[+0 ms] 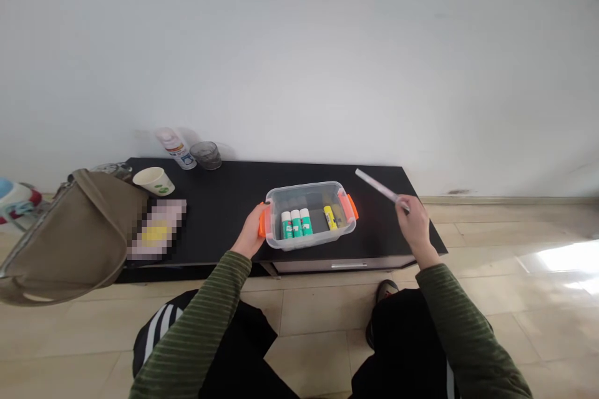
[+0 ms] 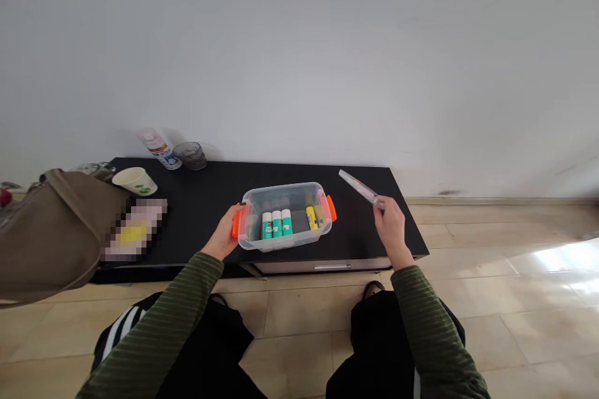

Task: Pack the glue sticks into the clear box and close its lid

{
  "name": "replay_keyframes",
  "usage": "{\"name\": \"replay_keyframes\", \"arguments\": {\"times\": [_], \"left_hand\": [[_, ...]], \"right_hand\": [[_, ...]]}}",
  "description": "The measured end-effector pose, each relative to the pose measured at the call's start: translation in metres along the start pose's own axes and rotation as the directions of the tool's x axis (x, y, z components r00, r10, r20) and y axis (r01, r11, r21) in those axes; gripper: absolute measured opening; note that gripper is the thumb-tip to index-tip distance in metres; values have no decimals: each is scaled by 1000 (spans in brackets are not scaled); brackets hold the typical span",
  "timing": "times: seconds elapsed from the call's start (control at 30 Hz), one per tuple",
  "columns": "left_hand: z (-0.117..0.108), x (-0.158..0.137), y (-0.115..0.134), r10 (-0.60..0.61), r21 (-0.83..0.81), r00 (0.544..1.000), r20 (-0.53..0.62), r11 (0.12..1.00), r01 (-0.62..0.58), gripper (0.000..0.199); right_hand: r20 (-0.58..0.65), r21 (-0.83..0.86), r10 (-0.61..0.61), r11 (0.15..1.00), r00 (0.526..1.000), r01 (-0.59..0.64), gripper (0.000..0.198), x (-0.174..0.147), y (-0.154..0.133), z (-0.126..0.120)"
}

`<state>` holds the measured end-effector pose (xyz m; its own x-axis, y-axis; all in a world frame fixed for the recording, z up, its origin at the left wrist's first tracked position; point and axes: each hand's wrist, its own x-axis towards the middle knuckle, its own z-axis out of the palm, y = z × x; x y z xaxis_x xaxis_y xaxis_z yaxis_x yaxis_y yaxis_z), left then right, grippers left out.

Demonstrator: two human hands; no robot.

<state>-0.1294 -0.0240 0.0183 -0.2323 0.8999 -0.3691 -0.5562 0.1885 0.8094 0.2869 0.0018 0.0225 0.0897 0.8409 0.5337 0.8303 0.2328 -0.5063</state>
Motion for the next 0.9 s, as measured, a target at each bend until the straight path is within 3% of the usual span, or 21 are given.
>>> {"name": "replay_keyframes", "arguments": {"times": [0.03, 0.1, 0.17, 0.2, 0.3, 0.37, 0.47, 0.6, 0.73, 0.9], "left_hand": [[1, 0, 0, -1, -1, 1000, -3, 1000, 1, 20], [2, 1, -1, -4, -4, 1000, -1, 1000, 4, 21], [3, 1, -2, 5, -6, 1000, 12, 1000, -5, 24], [4, 2, -3, 12, -2, 1000, 24, 1000, -12, 25], [3, 6, -4, 37, 56, 998, 58, 998, -40, 27], [2, 10, -5, 72, 133, 995, 64, 988, -80, 28], [0, 15, -6, 135, 261, 989, 65, 954, -147, 29], [0, 13, -3, 158, 335, 982, 101, 924, -183, 33], [4, 7, 1, 187, 362, 973, 135, 905, -224, 36], [3, 5, 3, 223, 428, 950, 218, 853, -299, 52]], "right_hand": [[-126, 69, 35, 997, 991, -27, 21, 3, -3, -2], [-367, 265, 150, 963, 918, -51, 36, 13, -7, -6], [-469, 509, 307, 860, 828, -31, 45, 24, -11, -7], [-449, 631, 390, 775, 804, -24, 44, 30, -13, -6], [-177, 894, 581, 433, 794, -118, 35, 39, -23, 8], [69, 936, 615, 233, 786, -265, 33, 41, -34, 25], [349, 880, 560, 81, 752, -469, 31, 40, -55, 51], [497, 805, 449, 79, 742, -588, 32, 47, -76, 74], [555, 766, 345, 142, 757, -627, 38, 56, -83, 88], [602, 675, 329, 276, 727, -684, 37, 57, -88, 103]]}}
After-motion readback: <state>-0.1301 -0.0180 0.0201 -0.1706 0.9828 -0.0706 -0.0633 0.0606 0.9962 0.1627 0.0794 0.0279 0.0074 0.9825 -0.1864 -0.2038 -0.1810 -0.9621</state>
